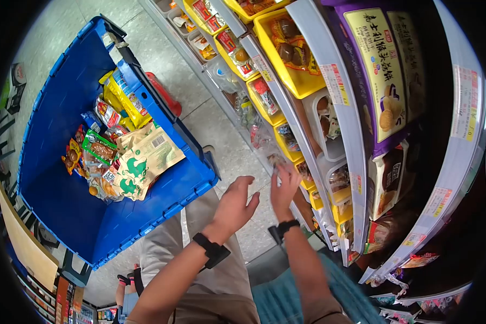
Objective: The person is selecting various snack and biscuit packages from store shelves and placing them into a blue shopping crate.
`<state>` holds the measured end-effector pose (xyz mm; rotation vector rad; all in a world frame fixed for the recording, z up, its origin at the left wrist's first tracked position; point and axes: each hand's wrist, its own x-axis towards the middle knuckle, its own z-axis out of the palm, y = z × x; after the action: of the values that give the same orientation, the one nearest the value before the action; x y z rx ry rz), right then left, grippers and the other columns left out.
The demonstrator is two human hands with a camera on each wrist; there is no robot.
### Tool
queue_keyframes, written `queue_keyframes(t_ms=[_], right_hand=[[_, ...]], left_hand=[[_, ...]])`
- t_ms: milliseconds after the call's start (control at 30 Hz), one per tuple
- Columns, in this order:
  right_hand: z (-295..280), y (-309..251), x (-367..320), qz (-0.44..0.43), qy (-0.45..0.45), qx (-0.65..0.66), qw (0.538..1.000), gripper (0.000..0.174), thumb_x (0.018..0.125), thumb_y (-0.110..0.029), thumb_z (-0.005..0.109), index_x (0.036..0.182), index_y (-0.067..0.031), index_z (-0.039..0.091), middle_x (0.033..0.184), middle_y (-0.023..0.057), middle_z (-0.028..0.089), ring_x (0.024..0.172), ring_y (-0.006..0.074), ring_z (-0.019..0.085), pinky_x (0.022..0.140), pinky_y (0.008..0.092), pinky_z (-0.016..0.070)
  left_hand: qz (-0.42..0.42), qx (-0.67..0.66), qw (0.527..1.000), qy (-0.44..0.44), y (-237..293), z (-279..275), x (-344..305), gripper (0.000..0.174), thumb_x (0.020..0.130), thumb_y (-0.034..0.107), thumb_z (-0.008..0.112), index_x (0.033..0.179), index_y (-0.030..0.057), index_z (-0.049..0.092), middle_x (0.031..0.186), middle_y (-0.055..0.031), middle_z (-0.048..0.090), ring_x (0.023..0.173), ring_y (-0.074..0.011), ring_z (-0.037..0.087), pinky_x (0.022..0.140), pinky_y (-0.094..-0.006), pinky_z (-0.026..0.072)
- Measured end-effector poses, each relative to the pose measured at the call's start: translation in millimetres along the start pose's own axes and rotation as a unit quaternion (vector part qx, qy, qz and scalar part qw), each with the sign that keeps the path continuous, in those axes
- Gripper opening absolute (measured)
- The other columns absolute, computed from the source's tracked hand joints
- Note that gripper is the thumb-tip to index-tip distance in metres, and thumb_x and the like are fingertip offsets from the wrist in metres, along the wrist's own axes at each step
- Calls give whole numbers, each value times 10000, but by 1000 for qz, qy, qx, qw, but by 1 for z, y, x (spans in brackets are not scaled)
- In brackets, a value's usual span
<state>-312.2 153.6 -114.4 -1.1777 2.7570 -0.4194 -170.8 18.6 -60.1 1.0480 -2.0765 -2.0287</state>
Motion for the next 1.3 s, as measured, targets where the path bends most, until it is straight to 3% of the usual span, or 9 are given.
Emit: queue_keyframes(t_ms=[200,300,400,533,633,733,800,1133,1300], right_hand=[[-106,-113,-38,230,-9,496,837,504,798,-120,733,1212,21,484,1141,210,541,1041,364,553,882,409,454],[-140,-140,-22,10,-92,326,941,798,781,-99,754,1430,-32,296,1110,226,584,931,341,621,831,392,490],[-152,-179,-3,54,-139,514,845,897,761,-108,780,1479,-65,245,1091,204,619,906,304,643,849,409,491],[-168,-187,44,-31,-214,556,803,651,804,-61,704,1388,-27,417,1102,169,653,866,230,653,882,399,480],[-105,-131,49,166,-113,458,866,218,924,-103,544,1066,59,579,1031,165,645,992,232,611,892,344,462],[-16,-44,51,156,-76,363,916,342,922,-140,568,1172,83,502,1137,215,586,1096,307,557,931,386,438],[15,-7,59,63,-72,8,995,566,909,-246,599,1327,64,378,1270,280,489,1215,404,452,1026,467,354],[56,45,92,150,-117,-88,978,928,835,-582,600,1450,22,255,1386,328,391,1277,460,402,1080,493,311],[55,63,97,236,-171,-40,956,789,856,-571,589,1371,-10,384,1356,276,453,1248,422,453,1033,454,357]], left_hand=[[-15,-80,994,-77,77,-57,-32,558,885,259,666,1314,-5,426,1231,-228,533,1152,-346,541,980,-401,424],[-98,-285,939,-165,84,-83,-52,439,881,215,690,1230,9,521,1204,-146,570,1087,-221,586,934,-326,445],[-121,-262,945,-152,103,-133,-58,329,869,157,704,1145,24,583,1108,-61,610,1001,-126,584,878,-271,459],[-191,-309,922,134,121,-177,-86,303,855,129,712,1116,31,593,975,-15,639,906,-99,590,745,-268,488],[-183,-171,937,242,90,-227,-71,290,870,179,699,1073,2,593,900,-26,664,790,-100,617,668,-253,488],[-181,82,946,256,38,-247,-39,327,866,210,700,1045,-37,582,801,-89,686,688,-143,646,622,-288,496],[-142,158,960,184,10,-246,-22,403,840,264,708,1073,-28,557,785,-176,669,702,-242,670,619,-367,500],[-174,218,959,60,1,-215,1,412,818,323,714,1055,16,575,775,-184,631,708,-347,628,641,-432,487],[0,365,923,121,2,-215,-10,404,844,285,677,1119,-6,622,1013,-188,555,867,-347,596,755,-419,488]])
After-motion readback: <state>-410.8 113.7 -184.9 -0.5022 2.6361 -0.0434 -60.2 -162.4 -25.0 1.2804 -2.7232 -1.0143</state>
